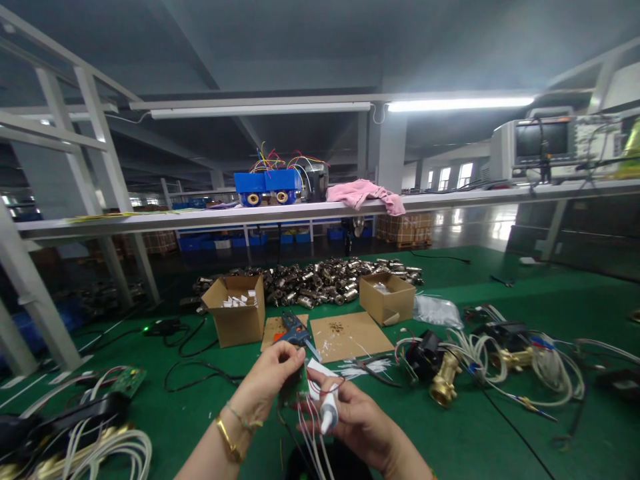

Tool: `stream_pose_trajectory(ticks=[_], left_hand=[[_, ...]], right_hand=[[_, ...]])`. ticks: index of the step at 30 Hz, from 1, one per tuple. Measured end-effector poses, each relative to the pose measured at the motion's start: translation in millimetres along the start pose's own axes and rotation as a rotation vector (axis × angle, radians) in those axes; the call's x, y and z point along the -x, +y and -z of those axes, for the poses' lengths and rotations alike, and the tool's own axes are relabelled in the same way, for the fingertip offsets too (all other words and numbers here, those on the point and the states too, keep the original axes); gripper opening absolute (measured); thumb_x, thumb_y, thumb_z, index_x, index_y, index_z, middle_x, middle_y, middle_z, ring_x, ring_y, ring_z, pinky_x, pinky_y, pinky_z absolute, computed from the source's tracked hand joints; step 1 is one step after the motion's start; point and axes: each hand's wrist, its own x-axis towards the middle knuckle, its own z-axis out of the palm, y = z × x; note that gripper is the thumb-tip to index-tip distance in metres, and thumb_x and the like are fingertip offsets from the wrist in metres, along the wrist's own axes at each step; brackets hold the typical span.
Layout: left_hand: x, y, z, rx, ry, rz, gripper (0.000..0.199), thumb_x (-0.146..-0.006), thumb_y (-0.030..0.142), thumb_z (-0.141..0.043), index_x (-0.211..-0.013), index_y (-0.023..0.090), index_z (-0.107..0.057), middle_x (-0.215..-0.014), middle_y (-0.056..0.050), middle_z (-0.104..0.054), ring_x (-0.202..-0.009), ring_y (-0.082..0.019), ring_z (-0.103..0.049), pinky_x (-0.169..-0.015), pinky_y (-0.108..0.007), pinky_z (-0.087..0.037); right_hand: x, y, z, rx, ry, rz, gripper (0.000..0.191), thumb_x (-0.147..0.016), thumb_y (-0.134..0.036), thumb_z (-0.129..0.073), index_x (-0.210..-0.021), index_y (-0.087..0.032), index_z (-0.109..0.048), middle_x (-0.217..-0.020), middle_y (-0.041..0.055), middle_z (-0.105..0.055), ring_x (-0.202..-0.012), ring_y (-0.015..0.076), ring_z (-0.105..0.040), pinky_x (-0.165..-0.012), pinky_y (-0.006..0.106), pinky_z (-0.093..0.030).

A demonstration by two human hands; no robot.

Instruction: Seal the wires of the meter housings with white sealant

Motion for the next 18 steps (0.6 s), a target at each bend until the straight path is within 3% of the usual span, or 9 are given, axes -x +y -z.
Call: stream_pose_trajectory(ticks=[5,10,18], left_hand=[[5,7,1.0,0.085,-0.032,0.011,0.063,-0.061,0.071,-0.082,-0.076,0.017,-0.054,-0.069,0.003,-0.051,-0.063,-0.011,-0.044,-0.058,-0.024,-0.031],[7,8,1.4,0.125,-0.064,-0.005,0.063,-0.061,0.07,-0.083,-0.081,0.017,-0.056,-0.076,-0.001,-0.058,-0.07,-0.013,-0.049,-0.064,-0.024,-0.036],[11,-7,0.7,0.003,0.02,-0.089,0.066,-0.064,0.076,-0.075,-0.09,0.019,-0.054,-0.09,-0.003,-0.057,-0.086,-0.02,-0.054,-0.076,-0.028,-0.044]], right_hand=[[1,0,1,-0.053,-0.026,0.019,0.024,-0.074,-0.029,-0.087,-0.093,-0.02,-0.075,-0.156,0.0077,-0.042,-0.112,0.0318,-0.064,-0.1,0.054,-0.048],[2,2,4,-0.105,-0.031,0.041,0.029,-0.075,-0.031,-0.087,-0.099,-0.02,-0.075,-0.156,0.0082,-0.042,-0.116,0.0346,-0.063,-0.105,0.054,-0.044],[2,5,7,-0.179,-0.015,0.068,0.034,-0.071,-0.032,-0.09,-0.1,-0.022,-0.075,-0.149,0.0054,-0.053,-0.116,0.0335,-0.064,-0.107,0.052,-0.043]])
